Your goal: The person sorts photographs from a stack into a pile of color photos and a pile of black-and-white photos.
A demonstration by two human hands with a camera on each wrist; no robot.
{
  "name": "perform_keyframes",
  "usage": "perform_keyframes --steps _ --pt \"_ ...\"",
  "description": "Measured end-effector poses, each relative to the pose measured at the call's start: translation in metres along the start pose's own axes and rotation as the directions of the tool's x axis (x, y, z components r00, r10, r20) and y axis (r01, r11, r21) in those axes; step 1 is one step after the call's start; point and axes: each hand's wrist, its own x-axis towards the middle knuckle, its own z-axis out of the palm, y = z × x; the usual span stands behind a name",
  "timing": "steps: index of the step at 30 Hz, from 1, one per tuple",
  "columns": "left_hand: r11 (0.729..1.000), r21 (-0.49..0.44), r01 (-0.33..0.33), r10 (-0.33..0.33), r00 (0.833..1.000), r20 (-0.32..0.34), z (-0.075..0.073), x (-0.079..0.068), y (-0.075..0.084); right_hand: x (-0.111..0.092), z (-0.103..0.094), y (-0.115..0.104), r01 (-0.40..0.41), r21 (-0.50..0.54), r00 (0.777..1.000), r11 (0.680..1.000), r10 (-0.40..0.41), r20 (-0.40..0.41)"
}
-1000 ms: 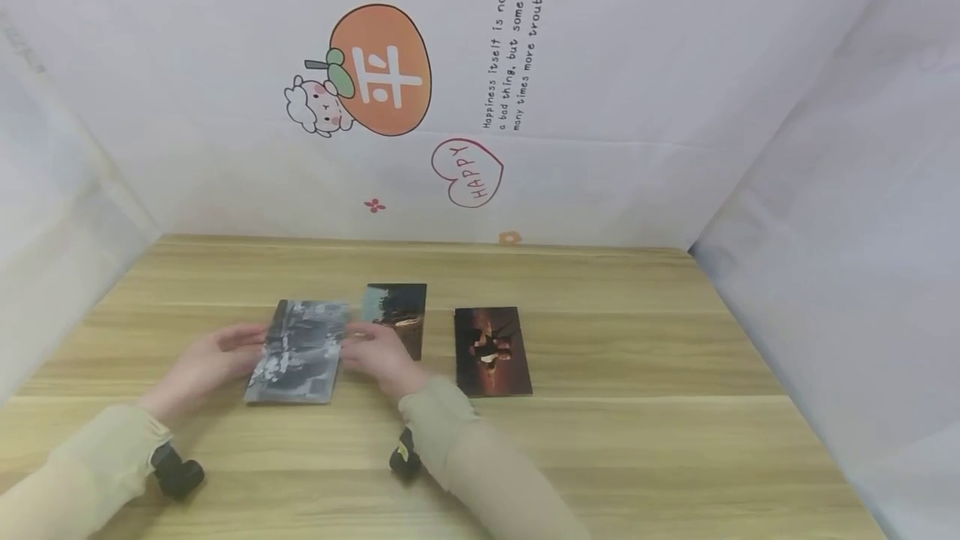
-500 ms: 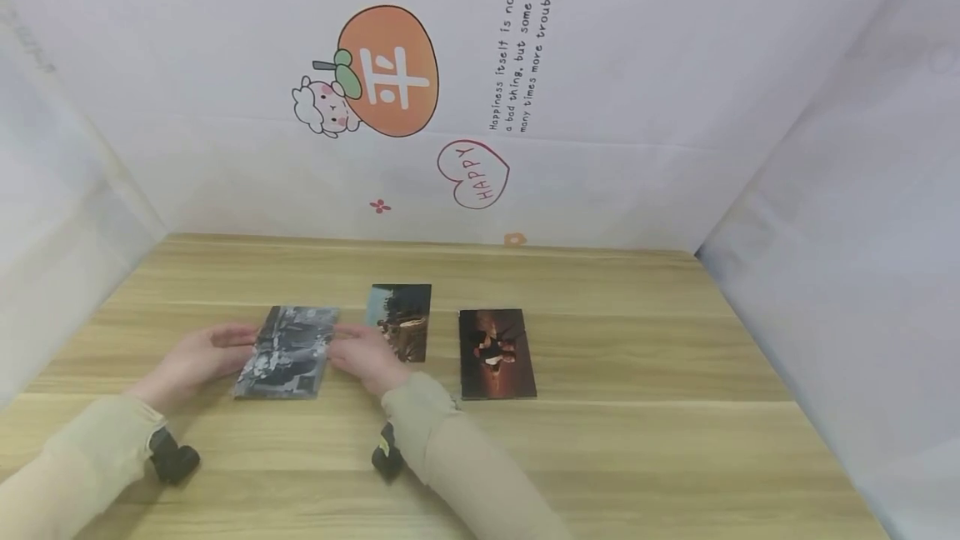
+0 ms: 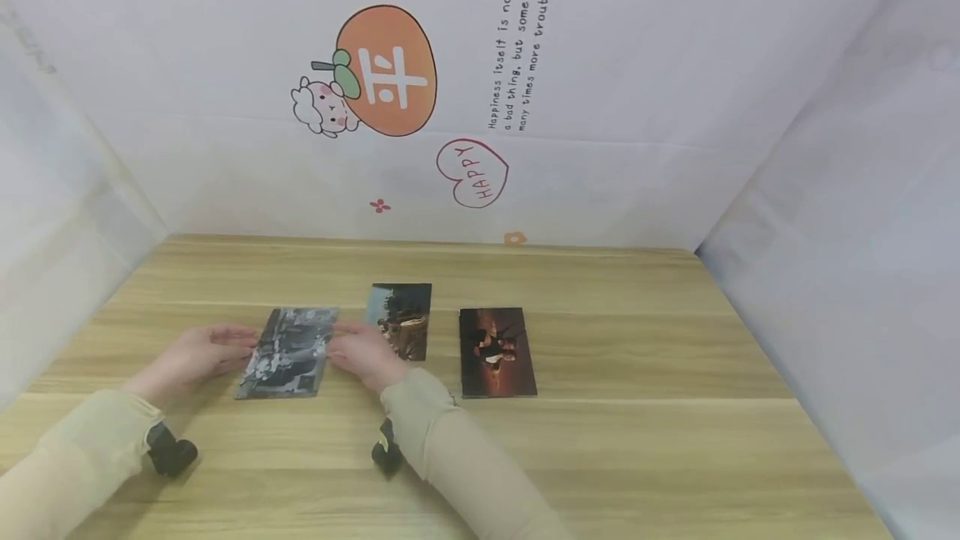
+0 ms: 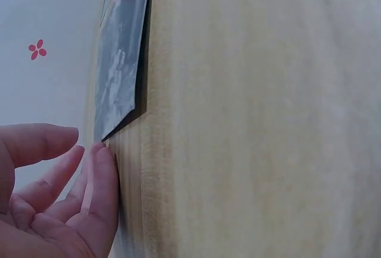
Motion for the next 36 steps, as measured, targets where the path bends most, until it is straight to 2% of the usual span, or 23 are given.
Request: perform_keyframes --steps 10,15,18,25,28,33,36 --pt "0.999 0.014 0.03 -0.03 0.999 -0.014 0.0 -0.002 0.001 -0.008 0.0 -0.004 0.008 0.067 1.0 0.998 -0.009 0.011" --pt "1.0 0.019 -0.012 0.013 1.0 -0.023 0.005 -0.006 0.01 -0.017 -0.007 -0.012 0.033 0.07 0.998 0.997 -0.037 0.054" --pt "0.999 0.024 -0.046 0.047 0.998 -0.037 0.012 -0.006 0.018 -0.022 -0.014 -0.016 0.051 0.08 0.996 0.995 -0.057 0.069" --pt "0.991 -0.066 -0.118 0.116 0.993 -0.032 0.034 -0.002 0.033 -0.038 -0.037 -0.022 0.095 0.081 0.988 0.992 -0.104 0.118" --pt "0.987 -0.075 -0.143 0.141 0.99 -0.025 0.044 -0.003 0.041 -0.044 -0.048 -0.024 0.098 0.064 0.985 0.993 -0.105 0.135" --pt "0.977 -0.122 -0.175 0.173 0.985 -0.023 0.059 -0.005 0.053 -0.052 -0.063 -0.023 0.087 0.038 0.989 0.995 -0.091 0.117" --pt "0.975 -0.144 -0.17 0.169 0.985 -0.019 0.067 -0.004 0.059 -0.057 -0.071 -0.022 0.083 0.032 0.992 0.996 -0.086 0.096"
